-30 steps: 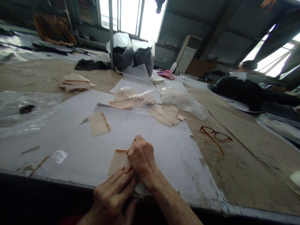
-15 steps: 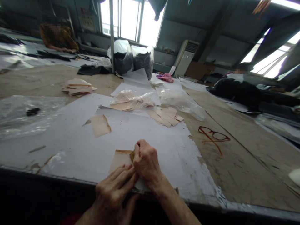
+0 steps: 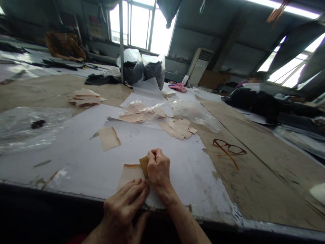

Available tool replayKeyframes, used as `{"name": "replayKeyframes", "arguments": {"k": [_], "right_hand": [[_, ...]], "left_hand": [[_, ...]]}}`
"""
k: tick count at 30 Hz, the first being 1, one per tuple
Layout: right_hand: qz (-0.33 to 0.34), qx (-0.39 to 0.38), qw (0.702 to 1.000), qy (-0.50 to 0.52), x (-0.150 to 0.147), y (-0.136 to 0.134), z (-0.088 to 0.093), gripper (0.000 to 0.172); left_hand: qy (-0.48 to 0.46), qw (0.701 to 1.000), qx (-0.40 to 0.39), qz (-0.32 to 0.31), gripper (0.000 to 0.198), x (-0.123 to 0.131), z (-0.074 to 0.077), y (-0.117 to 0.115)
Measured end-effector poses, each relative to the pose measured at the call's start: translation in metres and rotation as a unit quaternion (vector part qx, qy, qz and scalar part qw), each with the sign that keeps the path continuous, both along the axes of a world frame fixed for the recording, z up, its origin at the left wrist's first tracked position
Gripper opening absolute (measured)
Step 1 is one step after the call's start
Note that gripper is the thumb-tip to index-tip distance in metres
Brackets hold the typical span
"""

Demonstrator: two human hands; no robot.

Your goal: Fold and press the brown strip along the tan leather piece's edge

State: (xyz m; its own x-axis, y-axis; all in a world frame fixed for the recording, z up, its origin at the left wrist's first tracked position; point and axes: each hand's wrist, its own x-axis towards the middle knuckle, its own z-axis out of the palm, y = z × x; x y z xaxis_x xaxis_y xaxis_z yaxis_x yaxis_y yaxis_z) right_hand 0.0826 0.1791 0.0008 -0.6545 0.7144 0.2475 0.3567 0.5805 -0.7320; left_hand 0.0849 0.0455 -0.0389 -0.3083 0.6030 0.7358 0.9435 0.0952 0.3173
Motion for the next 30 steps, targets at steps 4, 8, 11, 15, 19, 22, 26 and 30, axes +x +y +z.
{"name": "replayKeyframes", "arguments": {"k": [4, 8, 11, 15, 19, 22, 26, 30], "right_hand": [[0.127, 0.121, 0.982, -0.076, 0.004, -0.006, 0.006, 0.02], [0.154, 0.205, 0.956, -0.143, -0.009, -0.007, 0.001, 0.018], [0.098, 0.229, 0.96, -0.131, -0.019, -0.009, -0.009, 0.02], [0.031, 0.189, 0.98, -0.061, -0.028, -0.007, -0.018, 0.025], [-0.041, -0.021, 0.999, 0.023, -0.024, 0.002, -0.011, 0.026], [0.002, -0.057, 0.997, 0.059, -0.012, 0.005, -0.002, 0.026], [0.171, 0.119, 0.977, -0.034, -0.001, 0.001, 0.004, 0.02], [0.175, 0.24, 0.948, -0.112, -0.012, -0.005, -0.004, 0.018]], "left_hand": [[0.0, 1.0, 0.018, -0.001, 0.04, -0.001, -0.003, 0.002], [0.011, 0.999, 0.039, 0.011, 0.038, -0.003, -0.007, 0.004], [-0.006, 0.999, 0.049, 0.009, 0.034, -0.002, -0.009, 0.006], [-0.017, 0.998, 0.055, 0.009, 0.031, 0.0, -0.009, 0.007], [0.022, 0.998, 0.051, 0.02, 0.039, -0.001, -0.01, 0.005], [0.021, 0.999, 0.04, 0.015, 0.04, -0.002, -0.01, 0.004], [0.008, 0.999, 0.043, 0.009, 0.038, -0.002, -0.009, 0.004], [-0.004, 0.998, 0.067, 0.012, 0.035, -0.001, -0.011, 0.007]]}}
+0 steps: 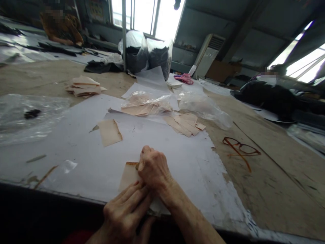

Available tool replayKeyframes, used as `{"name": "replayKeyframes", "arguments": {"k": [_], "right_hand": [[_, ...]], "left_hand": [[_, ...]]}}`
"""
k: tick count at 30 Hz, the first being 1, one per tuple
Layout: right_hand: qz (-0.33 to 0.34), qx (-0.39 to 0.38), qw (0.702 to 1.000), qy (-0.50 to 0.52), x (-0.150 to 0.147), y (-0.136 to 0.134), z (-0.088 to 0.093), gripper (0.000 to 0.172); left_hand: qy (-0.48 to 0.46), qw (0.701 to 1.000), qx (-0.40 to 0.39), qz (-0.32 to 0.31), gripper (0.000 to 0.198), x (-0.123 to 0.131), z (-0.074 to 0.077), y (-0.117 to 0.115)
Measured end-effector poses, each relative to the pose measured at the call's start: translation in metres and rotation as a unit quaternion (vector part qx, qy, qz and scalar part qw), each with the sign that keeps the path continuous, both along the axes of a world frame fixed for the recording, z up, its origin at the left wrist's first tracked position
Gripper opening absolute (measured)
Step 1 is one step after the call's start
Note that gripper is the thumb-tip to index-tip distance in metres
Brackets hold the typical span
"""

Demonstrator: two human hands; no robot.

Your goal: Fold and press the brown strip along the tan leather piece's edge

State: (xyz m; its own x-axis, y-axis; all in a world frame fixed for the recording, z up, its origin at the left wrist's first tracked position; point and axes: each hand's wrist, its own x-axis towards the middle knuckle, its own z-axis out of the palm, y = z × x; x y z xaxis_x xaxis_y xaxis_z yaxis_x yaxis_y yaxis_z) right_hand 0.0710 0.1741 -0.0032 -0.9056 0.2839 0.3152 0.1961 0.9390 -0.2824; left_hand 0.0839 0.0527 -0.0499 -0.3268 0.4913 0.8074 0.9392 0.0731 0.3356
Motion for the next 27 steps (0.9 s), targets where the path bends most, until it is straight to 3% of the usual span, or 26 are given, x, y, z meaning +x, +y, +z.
{"name": "replayKeyframes", "arguments": {"k": [4, 7, 9, 11, 12, 16, 19, 23, 27], "right_hand": [[-0.083, 0.0, 0.995, 0.063, -0.014, -0.004, -0.013, 0.022], [-0.145, -0.113, 0.976, 0.116, -0.016, -0.001, -0.013, 0.024], [-0.184, -0.225, 0.946, 0.141, -0.012, 0.003, -0.007, 0.024], [-0.184, -0.299, 0.923, 0.16, -0.005, 0.006, 0.0, 0.026], [-0.164, -0.304, 0.925, 0.159, 0.0, 0.006, 0.004, 0.026], [-0.023, -0.145, 0.987, 0.07, 0.011, 0.004, 0.011, 0.02], [0.024, -0.024, 0.999, 0.021, 0.006, 0.001, 0.004, 0.02], [-0.042, 0.006, 0.998, 0.049, -0.007, -0.003, -0.01, 0.022], [-0.124, -0.082, 0.984, 0.101, -0.017, -0.003, -0.014, 0.024]], "left_hand": [[-0.018, 0.999, 0.032, 0.0, 0.029, 0.001, -0.002, 0.003], [-0.017, 1.0, -0.002, -0.001, 0.032, 0.002, -0.001, 0.0], [-0.009, 0.999, -0.031, -0.003, 0.038, 0.001, 0.001, -0.003], [0.0, 0.999, -0.032, -0.003, 0.042, 0.001, 0.003, -0.005], [0.001, 0.999, -0.033, -0.004, 0.042, 0.001, 0.004, -0.005], [-0.003, 1.0, -0.028, -0.008, 0.04, 0.0, 0.004, -0.003], [-0.004, 1.0, -0.01, -0.006, 0.037, 0.0, 0.001, -0.001], [-0.009, 1.0, -0.003, -0.001, 0.031, 0.002, -0.003, -0.001], [-0.006, 1.0, -0.017, 0.002, 0.033, 0.001, 0.0, -0.002]]}}
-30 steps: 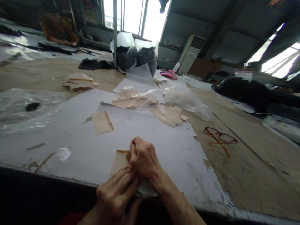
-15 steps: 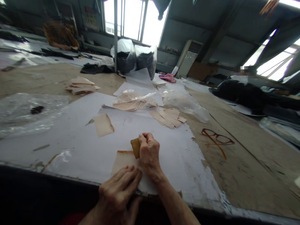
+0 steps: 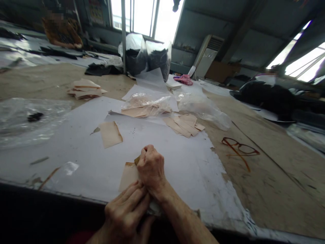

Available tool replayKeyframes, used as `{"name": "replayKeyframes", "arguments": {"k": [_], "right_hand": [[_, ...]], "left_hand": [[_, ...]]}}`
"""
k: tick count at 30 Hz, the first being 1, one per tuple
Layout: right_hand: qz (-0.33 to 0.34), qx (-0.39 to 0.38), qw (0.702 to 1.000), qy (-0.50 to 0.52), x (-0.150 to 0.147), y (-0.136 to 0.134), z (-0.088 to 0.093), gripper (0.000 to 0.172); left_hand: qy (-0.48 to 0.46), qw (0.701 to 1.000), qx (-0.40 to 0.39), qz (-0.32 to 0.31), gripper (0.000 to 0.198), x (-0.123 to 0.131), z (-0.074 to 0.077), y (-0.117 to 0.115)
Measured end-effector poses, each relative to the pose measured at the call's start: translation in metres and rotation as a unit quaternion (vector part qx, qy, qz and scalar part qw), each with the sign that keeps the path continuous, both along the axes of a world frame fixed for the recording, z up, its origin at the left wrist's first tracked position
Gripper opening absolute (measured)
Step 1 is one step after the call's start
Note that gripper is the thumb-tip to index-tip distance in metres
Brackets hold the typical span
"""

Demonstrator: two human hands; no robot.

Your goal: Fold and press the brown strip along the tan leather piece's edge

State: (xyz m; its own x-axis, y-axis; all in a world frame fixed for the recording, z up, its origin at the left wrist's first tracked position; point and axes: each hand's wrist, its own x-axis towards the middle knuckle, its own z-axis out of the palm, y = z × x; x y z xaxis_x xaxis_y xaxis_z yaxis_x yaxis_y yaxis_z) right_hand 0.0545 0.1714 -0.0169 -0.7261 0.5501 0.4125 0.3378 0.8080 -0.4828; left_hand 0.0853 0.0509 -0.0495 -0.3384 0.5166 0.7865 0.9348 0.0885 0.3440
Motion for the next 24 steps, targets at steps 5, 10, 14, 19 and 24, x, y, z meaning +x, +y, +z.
{"name": "replayKeyframes", "arguments": {"k": [5, 10, 14, 19, 24], "right_hand": [[-0.038, -0.229, 0.971, 0.052, 0.013, 0.009, 0.014, 0.024], [0.118, -0.071, 0.99, -0.02, 0.029, 0.007, 0.025, 0.02], [0.167, 0.054, 0.981, -0.088, 0.014, 0.002, 0.018, 0.018], [0.045, 0.066, 0.996, -0.036, -0.005, -0.003, 0.002, 0.024], [-0.04, -0.189, 0.981, 0.031, 0.001, 0.004, 0.01, 0.023]], "left_hand": [[0.025, 0.999, -0.024, 0.004, 0.041, -0.002, 0.004, -0.001], [0.026, 1.0, -0.007, 0.003, 0.037, -0.002, 0.002, -0.001], [0.032, 0.999, 0.034, 0.016, 0.033, -0.003, 0.001, 0.003], [0.0, 0.999, 0.051, 0.006, 0.028, -0.002, 0.002, 0.006], [0.027, 1.0, -0.001, 0.006, 0.036, -0.003, 0.0, 0.001]]}}
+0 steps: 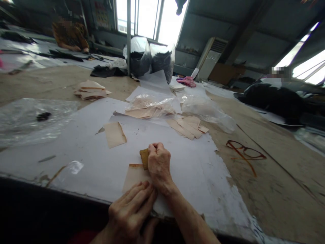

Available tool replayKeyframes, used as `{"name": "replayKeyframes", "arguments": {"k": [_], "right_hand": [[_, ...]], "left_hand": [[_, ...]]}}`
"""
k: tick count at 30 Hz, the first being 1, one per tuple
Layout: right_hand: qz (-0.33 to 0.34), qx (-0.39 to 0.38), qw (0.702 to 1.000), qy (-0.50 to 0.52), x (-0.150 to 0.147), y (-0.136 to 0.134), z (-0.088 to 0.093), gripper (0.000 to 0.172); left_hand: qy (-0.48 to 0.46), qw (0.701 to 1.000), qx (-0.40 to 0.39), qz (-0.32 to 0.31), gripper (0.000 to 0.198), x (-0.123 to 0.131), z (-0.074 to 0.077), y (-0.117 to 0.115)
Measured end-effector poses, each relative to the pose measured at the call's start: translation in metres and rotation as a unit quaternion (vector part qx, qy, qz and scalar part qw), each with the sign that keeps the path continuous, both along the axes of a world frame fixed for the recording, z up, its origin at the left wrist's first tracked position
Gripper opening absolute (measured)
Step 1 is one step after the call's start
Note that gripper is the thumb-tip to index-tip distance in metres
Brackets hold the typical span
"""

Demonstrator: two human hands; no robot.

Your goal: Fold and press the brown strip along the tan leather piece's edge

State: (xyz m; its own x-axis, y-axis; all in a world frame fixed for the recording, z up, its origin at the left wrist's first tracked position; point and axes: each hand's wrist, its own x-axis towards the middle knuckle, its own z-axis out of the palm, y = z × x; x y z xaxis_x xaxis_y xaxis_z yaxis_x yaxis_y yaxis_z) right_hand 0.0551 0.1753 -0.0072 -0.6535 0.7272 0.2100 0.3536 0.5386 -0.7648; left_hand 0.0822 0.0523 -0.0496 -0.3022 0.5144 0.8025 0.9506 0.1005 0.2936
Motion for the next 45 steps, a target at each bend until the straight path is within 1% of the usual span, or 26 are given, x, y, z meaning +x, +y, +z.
{"name": "replayKeyframes", "arguments": {"k": [1, 2, 3, 5, 7, 8, 10, 13, 16, 19, 21, 22, 23, 24, 26, 28, 30, 32, 34, 35, 38, 40, 41, 42, 43, 45], "right_hand": [[0.0, -0.036, 0.999, 0.014, 0.004, 0.001, 0.003, 0.024], [0.012, -0.047, 0.999, 0.026, 0.009, 0.002, 0.007, 0.024], [0.035, -0.032, 0.998, 0.031, 0.013, 0.002, 0.009, 0.024], [0.11, 0.048, 0.993, 0.012, 0.02, 0.0, 0.013, 0.021], [0.19, 0.143, 0.971, -0.033, 0.02, -0.003, 0.013, 0.019], [0.211, 0.186, 0.958, -0.06, 0.018, -0.005, 0.012, 0.019], [0.203, 0.249, 0.941, -0.107, 0.01, -0.008, 0.007, 0.019], [0.133, 0.28, 0.943, -0.119, -0.002, -0.011, -0.003, 0.018], [0.065, 0.246, 0.965, -0.068, -0.009, -0.011, -0.009, 0.022], [0.002, 0.118, 0.993, -0.012, -0.008, -0.006, -0.007, 0.024], [-0.015, 0.025, 0.999, 0.032, -0.001, -0.002, -0.001, 0.025], [-0.011, 0.003, 0.999, 0.051, 0.004, -0.001, 0.002, 0.026], [0.005, 0.004, 0.998, 0.058, 0.009, 0.0, 0.004, 0.026], [0.033, 0.027, 0.998, 0.053, 0.013, -0.001, 0.007, 0.025], [0.112, 0.112, 0.987, 0.008, 0.019, -0.002, 0.009, 0.022], [0.169, 0.201, 0.963, -0.056, 0.018, -0.005, 0.008, 0.02], [0.164, 0.262, 0.946, -0.1, 0.012, -0.008, 0.004, 0.02], [0.126, 0.284, 0.945, -0.104, 0.003, -0.01, -0.002, 0.021], [0.087, 0.263, 0.958, -0.073, -0.005, -0.01, -0.007, 0.023], [0.064, 0.234, 0.969, -0.051, -0.008, -0.009, -0.008, 0.024], [0.013, 0.073, 0.997, 0.007, -0.007, -0.004, -0.004, 0.025], [0.003, -0.026, 0.999, 0.039, 0.0, -0.001, 0.002, 0.025], [0.015, -0.043, 0.998, 0.049, 0.004, -0.001, 0.005, 0.025], [0.037, -0.034, 0.998, 0.05, 0.009, -0.001, 0.008, 0.025], [0.069, -0.001, 0.997, 0.04, 0.012, -0.002, 0.011, 0.023], [0.149, 0.096, 0.984, -0.009, 0.017, -0.005, 0.014, 0.02]], "left_hand": [[0.008, 1.0, -0.006, -0.001, 0.037, 0.0, 0.0, -0.001], [0.012, 1.0, -0.01, -0.002, 0.037, 0.0, -0.001, -0.002], [0.013, 1.0, -0.012, -0.002, 0.037, 0.0, -0.001, -0.002], [0.007, 1.0, -0.005, -0.001, 0.035, 0.0, -0.001, -0.002], [-0.003, 1.0, 0.019, 0.003, 0.032, 0.001, -0.002, 0.0], [-0.008, 0.999, 0.033, 0.004, 0.03, 0.001, -0.002, 0.001], [-0.014, 0.999, 0.05, 0.002, 0.029, 0.002, -0.001, 0.002], [-0.032, 0.998, 0.051, -0.012, 0.027, 0.002, 0.001, 0.004], [-0.053, 0.998, 0.033, -0.019, 0.025, 0.003, 0.003, 0.001], [-0.031, 0.999, 0.006, -0.014, 0.034, 0.002, 0.005, -0.002], [-0.013, 1.0, -0.01, -0.01, 0.039, 0.001, 0.005, -0.003], [-0.01, 1.0, -0.012, -0.01, 0.04, 0.001, 0.005, -0.003], [-0.011, 1.0, -0.013, -0.011, 0.041, 0.001, 0.005, -0.003], [-0.015, 1.0, -0.009, -0.013, 0.04, 0.001, 0.004, -0.003], [-0.021, 1.0, 0.004, -0.017, 0.038, 0.001, 0.004, -0.002], [-0.028, 0.999, 0.017, -0.016, 0.033, 0.002, 0.003, 0.0], [-0.03, 0.999, 0.034, -0.012, 0.03, 0.002, 0.002, 0.002], [-0.035, 0.998, 0.042, -0.015, 0.027, 0.002, 0.002, 0.003], [-0.038, 0.998, 0.045, -0.019, 0.025, 0.002, 0.002, 0.003], [-0.037, 0.998, 0.04, -0.018, 0.025, 0.001, 0.002, 0.003], [-0.011, 1.0, 0.014, -0.007, 0.033, -0.001, 0.002, 0.001], [0.007, 1.0, 0.003, -0.001, 0.037, -0.001, 0.002, -0.001], [0.012, 1.0, 0.002, -0.001, 0.037, -0.001, 0.002, -0.002], [0.012, 1.0, 0.006, 0.001, 0.036, -0.001, 0.001, -0.002], [0.01, 1.0, 0.012, 0.0, 0.035, 0.0, 0.001, -0.002], [0.001, 1.0, 0.03, -0.002, 0.033, 0.001, 0.0, -0.001]]}}
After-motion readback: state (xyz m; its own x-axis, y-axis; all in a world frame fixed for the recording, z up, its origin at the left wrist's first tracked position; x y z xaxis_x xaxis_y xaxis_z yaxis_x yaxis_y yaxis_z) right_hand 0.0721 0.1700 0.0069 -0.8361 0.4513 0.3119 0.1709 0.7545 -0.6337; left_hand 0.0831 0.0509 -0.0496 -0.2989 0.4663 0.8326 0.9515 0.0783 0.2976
